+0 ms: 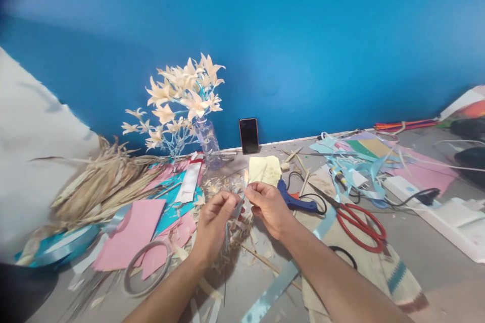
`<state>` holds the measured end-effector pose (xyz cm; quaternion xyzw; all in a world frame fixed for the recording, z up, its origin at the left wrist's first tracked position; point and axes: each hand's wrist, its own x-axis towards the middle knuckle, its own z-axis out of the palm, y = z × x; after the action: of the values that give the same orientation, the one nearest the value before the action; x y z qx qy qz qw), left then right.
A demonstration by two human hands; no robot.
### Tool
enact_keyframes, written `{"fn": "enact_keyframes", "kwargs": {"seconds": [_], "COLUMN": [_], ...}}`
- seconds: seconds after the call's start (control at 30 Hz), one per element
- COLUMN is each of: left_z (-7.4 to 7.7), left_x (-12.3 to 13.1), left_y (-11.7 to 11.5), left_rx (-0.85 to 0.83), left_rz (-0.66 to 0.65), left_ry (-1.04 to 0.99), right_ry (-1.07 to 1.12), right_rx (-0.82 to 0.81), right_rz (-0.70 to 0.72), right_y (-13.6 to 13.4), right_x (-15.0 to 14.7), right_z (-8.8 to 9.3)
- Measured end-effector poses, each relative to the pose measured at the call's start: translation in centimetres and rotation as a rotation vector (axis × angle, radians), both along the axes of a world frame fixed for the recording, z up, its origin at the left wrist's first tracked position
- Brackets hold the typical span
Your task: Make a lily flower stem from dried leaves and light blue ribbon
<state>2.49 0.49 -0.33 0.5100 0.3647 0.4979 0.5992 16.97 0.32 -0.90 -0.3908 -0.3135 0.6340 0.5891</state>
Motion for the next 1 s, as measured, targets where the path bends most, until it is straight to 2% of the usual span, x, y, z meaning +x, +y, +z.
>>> {"fn": "enact_keyframes", "kwargs": {"seconds": [0.07,0.13,0.3,0.43,0.53,0.63,0.87,1.0], "left_z": [0.1,0.0,-0.3,-0.4,-0.5,-0.6,-1.3,-1.6], "left_x": [0.2,0.2,0.0,0.0,0.2,0.4,0.5,0.5], "left_y": [0.2,0.4,0.6,0.7,0.6,0.1,-0.4,-0.5], "left_rx": [-0.176,-0.284,-0.304,-0.222,-0.119,-0.030,0.126,0.176], "left_rz": [-0.099,-0.181,-0.219,-0.202,-0.153,-0.077,0.017,0.039], "left_ry": [-0.122,-0.165,-0.105,0.012,0.118,0.138,0.404,0.441], "right_ry": [-0.004,-0.020,-0.092,-0.141,-0.233,-0.288,-0.404,-0.512], "right_rx": [0.023,0.043,0.032,0.040,0.055,0.056,-0.019,0.010], "right_rz": [0.068,0.130,0.139,0.098,-0.054,-0.169,-0.320,-0.375], "right_y": [-0.1,-0.2,-0.5,-0.5,-0.3,-0.3,-0.8,-0.9], "right_x": [0.0,0.0,-0.2,-0.3,-0.4,-0.7,-1.4,-1.4], "right_z": [-0.1,0.0,0.5,0.3,-0.2,-0.4,0.8,0.6]}}
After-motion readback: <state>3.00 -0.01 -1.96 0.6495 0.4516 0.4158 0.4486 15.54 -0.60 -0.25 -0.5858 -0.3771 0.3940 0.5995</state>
